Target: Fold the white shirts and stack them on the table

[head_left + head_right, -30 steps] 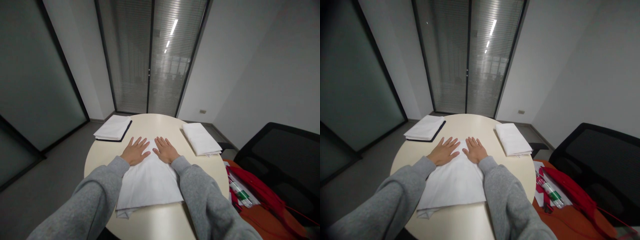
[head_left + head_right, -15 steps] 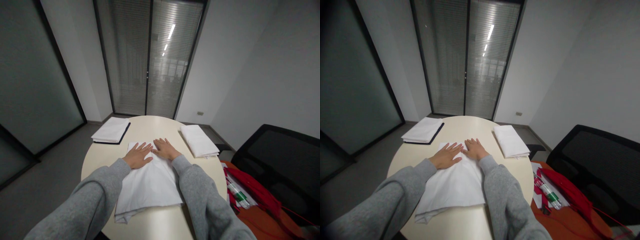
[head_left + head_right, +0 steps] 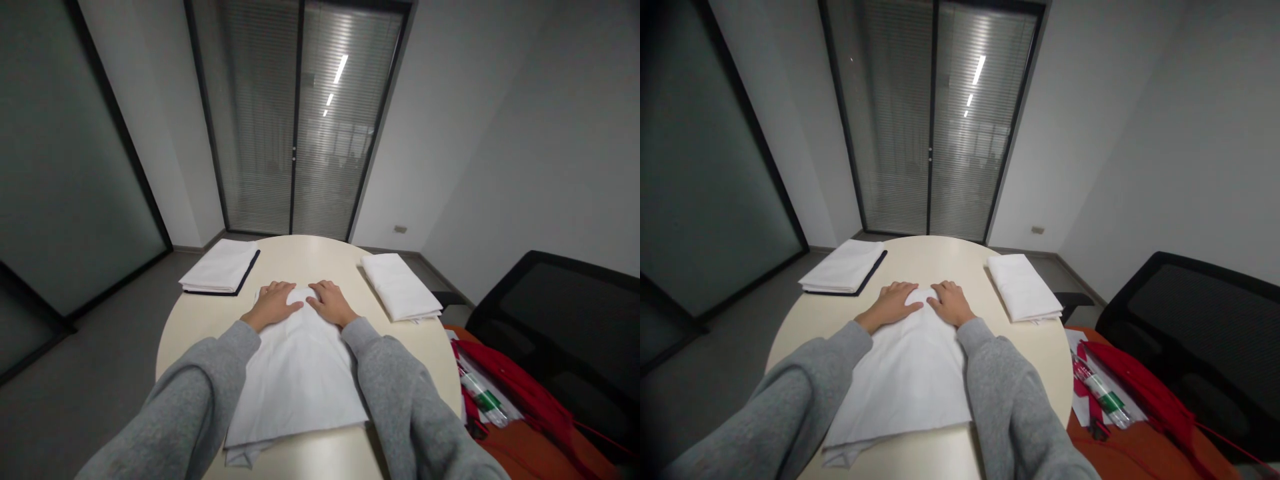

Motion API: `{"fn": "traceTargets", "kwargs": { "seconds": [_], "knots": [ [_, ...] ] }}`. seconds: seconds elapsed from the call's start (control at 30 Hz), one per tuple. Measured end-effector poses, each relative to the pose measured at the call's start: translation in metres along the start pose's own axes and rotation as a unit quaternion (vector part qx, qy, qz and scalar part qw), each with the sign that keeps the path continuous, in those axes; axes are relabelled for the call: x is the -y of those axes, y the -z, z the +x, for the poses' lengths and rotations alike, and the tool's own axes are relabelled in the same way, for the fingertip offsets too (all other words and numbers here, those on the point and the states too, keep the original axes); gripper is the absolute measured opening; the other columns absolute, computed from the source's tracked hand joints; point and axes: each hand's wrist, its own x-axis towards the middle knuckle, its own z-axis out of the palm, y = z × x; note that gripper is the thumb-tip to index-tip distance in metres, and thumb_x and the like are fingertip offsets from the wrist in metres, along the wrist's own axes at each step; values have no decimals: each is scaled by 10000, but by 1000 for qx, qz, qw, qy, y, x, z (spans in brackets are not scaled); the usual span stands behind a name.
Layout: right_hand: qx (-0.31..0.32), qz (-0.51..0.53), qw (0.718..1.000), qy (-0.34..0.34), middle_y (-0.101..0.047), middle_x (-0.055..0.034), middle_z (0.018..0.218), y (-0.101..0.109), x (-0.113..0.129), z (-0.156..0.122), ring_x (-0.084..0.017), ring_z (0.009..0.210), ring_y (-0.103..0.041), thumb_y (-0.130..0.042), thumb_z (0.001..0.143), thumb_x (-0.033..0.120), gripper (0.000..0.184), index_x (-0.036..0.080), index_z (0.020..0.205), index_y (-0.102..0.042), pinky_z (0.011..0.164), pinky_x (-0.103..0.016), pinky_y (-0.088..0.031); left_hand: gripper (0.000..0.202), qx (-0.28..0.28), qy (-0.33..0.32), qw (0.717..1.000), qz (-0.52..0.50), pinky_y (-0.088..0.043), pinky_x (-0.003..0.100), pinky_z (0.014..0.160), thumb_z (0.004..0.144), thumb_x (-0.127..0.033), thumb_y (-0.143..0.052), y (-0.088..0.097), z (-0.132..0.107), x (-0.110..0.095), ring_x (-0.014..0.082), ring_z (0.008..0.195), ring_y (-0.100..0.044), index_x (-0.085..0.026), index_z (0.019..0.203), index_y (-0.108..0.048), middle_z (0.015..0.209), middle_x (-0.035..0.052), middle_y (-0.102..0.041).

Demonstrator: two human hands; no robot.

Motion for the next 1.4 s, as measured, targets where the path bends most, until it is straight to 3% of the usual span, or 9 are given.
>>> {"fn": "traceTargets", "kwargs": {
  "seconds": [0.17,0.27,0.43,0.57,0.63,0.7,0.77,1.0,1.4],
  "knots": [
    [-54,0,998,42,-628,-88,1146,8,5,0,-255,1112,-515,-655,961,373,368,213,1292,-640,969,-396,-360,558,80,3,997,24,-418,505,999,857,-645,-613,11,15,3,342,1258,-563,-248,1250,-630,1328,118,-659],
    [-74,-19,995,71,-635,-81,1088,14,10,0,-254,1068,-518,-647,962,315,250,215,1191,-666,951,-405,-352,476,89,12,996,29,-450,441,923,840,-602,-665,17,21,1,319,1189,-622,-243,1151,-637,1268,106,-697],
    [-118,-4,990,78,-635,-93,1079,20,9,2,-275,1074,-523,-660,924,270,212,223,1131,-666,979,-439,-362,326,-20,-22,994,103,-418,423,872,876,-498,-687,24,18,-12,309,990,-693,-220,1042,-649,988,103,-758],
    [-213,210,954,-35,-622,-96,1198,17,-11,6,-268,1090,-568,-794,762,328,601,217,1311,-576,969,-415,-449,202,-119,-66,984,119,-378,444,921,909,-400,-680,31,14,-20,291,975,-673,-214,978,-642,940,93,-746],
    [-166,358,913,-102,-664,-76,1151,13,-22,5,-251,999,-618,-838,676,356,752,206,1356,-554,902,-397,-500,150,-155,-84,978,113,-364,457,946,923,-350,-664,35,12,-22,286,996,-657,-213,975,-632,948,89,-742],
    [-69,463,875,-120,-717,-58,1046,10,-29,3,-244,925,-652,-838,655,379,681,176,1273,-635,863,-393,-527,90,-178,-99,973,105,-352,468,976,925,-286,-644,39,10,-24,282,1011,-642,-215,978,-625,955,87,-740],
    [-15,505,857,-103,-749,-58,998,7,-33,0,-252,932,-671,-822,669,386,532,153,1136,-719,893,-405,-531,63,-187,-110,971,97,-335,477,1013,913,-218,-620,43,7,-26,281,1032,-629,-220,976,-621,967,87,-738],
    [-55,490,865,-94,-780,-42,989,2,-31,0,-254,953,-678,-823,657,324,370,166,990,-788,1004,-437,-484,218,-143,-93,984,46,-284,464,1100,880,-163,-539,50,5,-30,266,1023,-632,-250,1064,-616,978,76,-725],
    [-30,541,835,-98,-781,-54,1019,4,-27,-4,-245,944,-696,-846,652,374,457,158,1049,-781,969,-413,-518,316,-149,-76,985,49,-246,463,1159,834,-133,-503,51,5,-30,252,971,-647,-258,1068,-675,928,67,-730]
  ]
}}
